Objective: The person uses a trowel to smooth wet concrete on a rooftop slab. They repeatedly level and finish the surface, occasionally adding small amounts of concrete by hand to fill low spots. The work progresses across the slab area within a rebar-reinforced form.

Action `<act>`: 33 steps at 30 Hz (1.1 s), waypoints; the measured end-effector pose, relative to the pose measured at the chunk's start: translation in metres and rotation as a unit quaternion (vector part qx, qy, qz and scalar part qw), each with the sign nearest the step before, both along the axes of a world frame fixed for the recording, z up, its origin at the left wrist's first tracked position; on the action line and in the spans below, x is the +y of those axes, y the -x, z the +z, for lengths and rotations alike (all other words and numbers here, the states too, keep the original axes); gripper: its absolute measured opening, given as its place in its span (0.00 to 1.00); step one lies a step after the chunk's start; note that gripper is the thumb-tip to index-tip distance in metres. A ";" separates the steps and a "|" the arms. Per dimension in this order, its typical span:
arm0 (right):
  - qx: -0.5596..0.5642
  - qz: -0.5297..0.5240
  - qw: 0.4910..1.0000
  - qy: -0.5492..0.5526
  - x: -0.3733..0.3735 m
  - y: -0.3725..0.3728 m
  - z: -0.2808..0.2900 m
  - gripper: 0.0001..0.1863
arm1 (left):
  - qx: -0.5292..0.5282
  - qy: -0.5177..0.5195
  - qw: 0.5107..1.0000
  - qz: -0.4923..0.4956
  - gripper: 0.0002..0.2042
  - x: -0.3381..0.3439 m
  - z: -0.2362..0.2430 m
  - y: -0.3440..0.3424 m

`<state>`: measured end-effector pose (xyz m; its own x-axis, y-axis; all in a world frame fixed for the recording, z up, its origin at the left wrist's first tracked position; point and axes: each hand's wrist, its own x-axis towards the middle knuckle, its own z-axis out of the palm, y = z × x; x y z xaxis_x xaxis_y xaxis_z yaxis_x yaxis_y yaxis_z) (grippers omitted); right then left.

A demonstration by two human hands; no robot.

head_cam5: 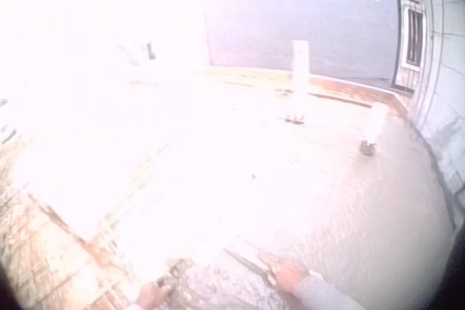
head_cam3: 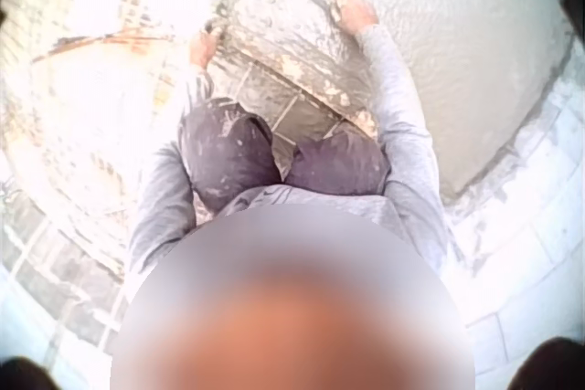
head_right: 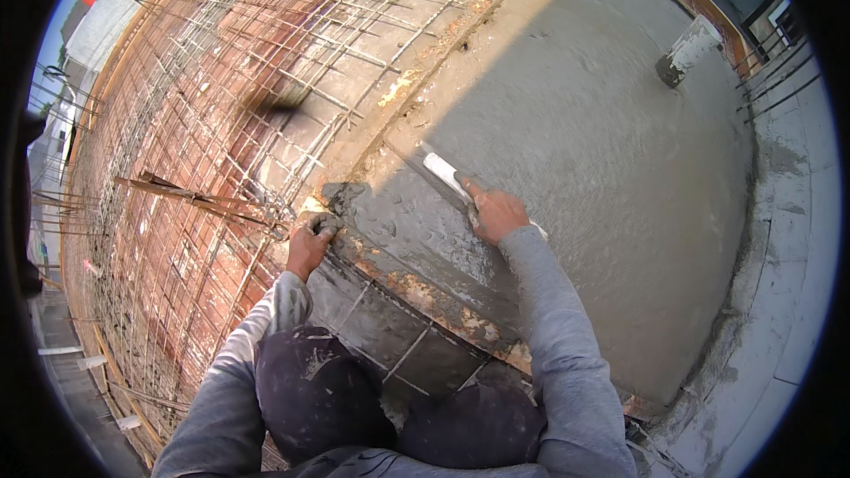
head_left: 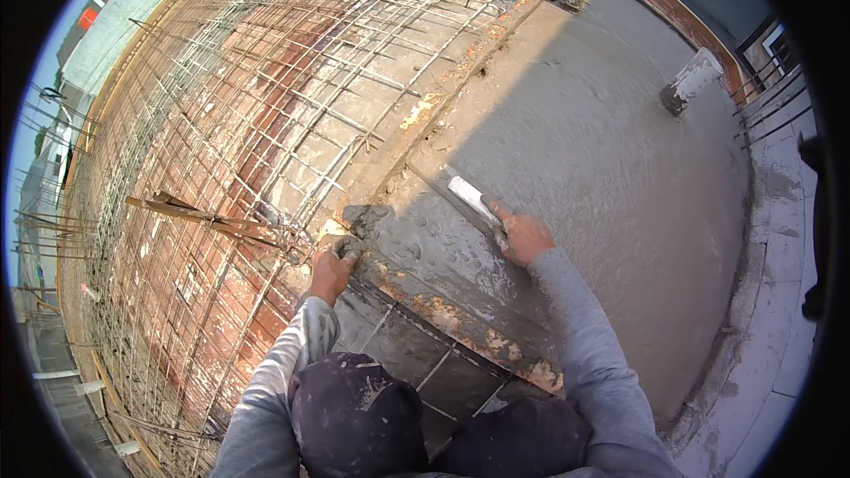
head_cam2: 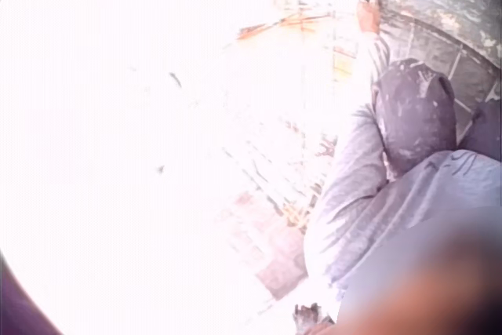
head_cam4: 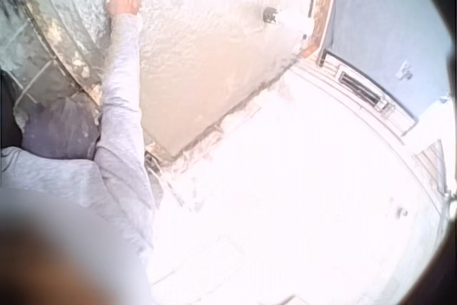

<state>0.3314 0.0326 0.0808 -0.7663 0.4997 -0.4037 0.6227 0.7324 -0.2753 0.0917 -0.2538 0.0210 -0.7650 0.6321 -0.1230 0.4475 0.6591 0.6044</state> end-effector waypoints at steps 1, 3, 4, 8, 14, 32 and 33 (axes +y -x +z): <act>0.042 -0.022 0.999 0.006 0.005 0.002 -0.001 0.44 | -0.003 0.009 1.000 0.002 0.15 -0.002 -0.001 0.000; 0.091 -0.087 0.992 -0.028 0.017 0.001 -0.004 0.43 | 0.025 0.006 1.000 -0.014 0.14 -0.003 -0.005 0.002; 0.080 -0.050 0.995 -0.036 0.022 -0.003 -0.006 0.42 | -0.002 -0.012 1.000 -0.008 0.14 -0.001 -0.007 0.003; 0.051 -0.001 0.998 -0.033 0.039 -0.026 -0.018 0.41 | -0.065 -0.008 0.998 0.005 0.15 -0.002 -0.010 0.005; 0.147 -0.189 0.971 -0.006 0.078 0.013 -0.032 0.39 | -0.113 0.004 0.993 0.021 0.17 -0.003 -0.019 0.011; 0.205 -0.221 0.953 -0.015 0.140 0.048 -0.050 0.35 | -0.058 -0.070 0.996 -0.017 0.12 0.001 -0.004 0.003; 0.217 -0.206 0.954 0.014 0.129 0.047 -0.047 0.36 | -0.002 -0.079 0.996 -0.042 0.12 -0.001 -0.004 0.003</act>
